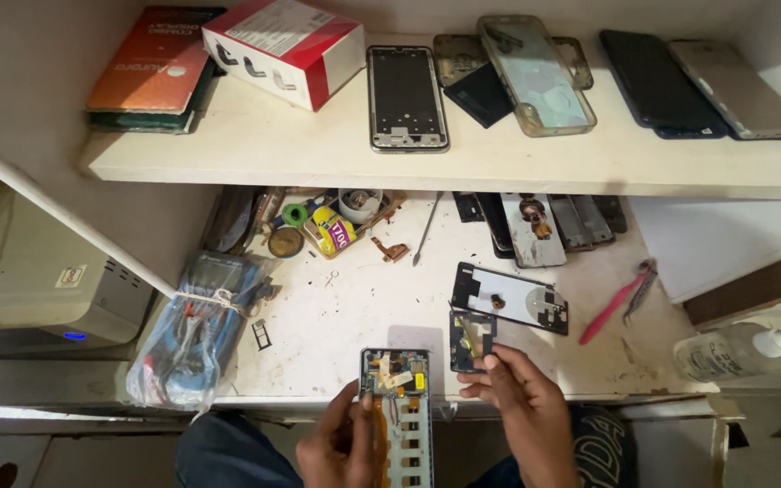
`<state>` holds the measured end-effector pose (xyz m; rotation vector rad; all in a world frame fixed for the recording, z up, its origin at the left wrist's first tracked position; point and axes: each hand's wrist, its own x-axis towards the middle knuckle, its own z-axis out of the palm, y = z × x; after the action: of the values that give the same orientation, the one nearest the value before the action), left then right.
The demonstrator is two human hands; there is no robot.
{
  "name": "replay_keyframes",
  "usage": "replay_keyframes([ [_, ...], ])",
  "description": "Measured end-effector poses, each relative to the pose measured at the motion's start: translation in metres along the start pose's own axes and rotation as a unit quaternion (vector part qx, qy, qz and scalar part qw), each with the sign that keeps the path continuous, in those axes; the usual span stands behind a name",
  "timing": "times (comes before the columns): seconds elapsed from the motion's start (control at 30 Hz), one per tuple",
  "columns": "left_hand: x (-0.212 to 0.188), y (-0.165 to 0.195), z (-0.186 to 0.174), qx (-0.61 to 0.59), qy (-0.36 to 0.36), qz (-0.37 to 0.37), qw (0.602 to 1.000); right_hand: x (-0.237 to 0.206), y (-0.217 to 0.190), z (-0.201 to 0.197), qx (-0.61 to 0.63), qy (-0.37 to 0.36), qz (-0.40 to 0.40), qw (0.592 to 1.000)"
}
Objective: The person uses a screwdriver to adjust internal components of a disassembled mobile phone. They repeatedly probe and reposition a ribbon cable and other parts near the top of the phone's chassis. The phone remains open on the workbench throughout the clip.
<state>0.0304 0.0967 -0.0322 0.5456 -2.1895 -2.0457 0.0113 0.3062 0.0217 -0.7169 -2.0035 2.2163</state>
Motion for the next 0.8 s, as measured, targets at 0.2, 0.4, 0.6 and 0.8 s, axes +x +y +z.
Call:
replay_keyframes([
  [0.2,0.003,-0.014,-0.008,-0.010,0.034,-0.051,0.998,0.016,0.024,0.005,-0.008,-0.001,0.024,1.000],
  [0.4,-0.003,0.004,-0.007,-0.102,0.035,-0.078,0.991,0.049,0.038,0.017,-0.056,-0.042,-0.038,0.997],
  [0.6,-0.006,0.021,-0.008,-0.101,0.018,-0.079,0.992,0.068,0.031,0.027,-0.053,-0.066,-0.031,0.996],
  [0.8,-0.006,0.023,-0.005,-0.122,-0.003,-0.088,0.989,0.040,0.014,0.026,0.010,-0.060,-0.063,0.996],
])
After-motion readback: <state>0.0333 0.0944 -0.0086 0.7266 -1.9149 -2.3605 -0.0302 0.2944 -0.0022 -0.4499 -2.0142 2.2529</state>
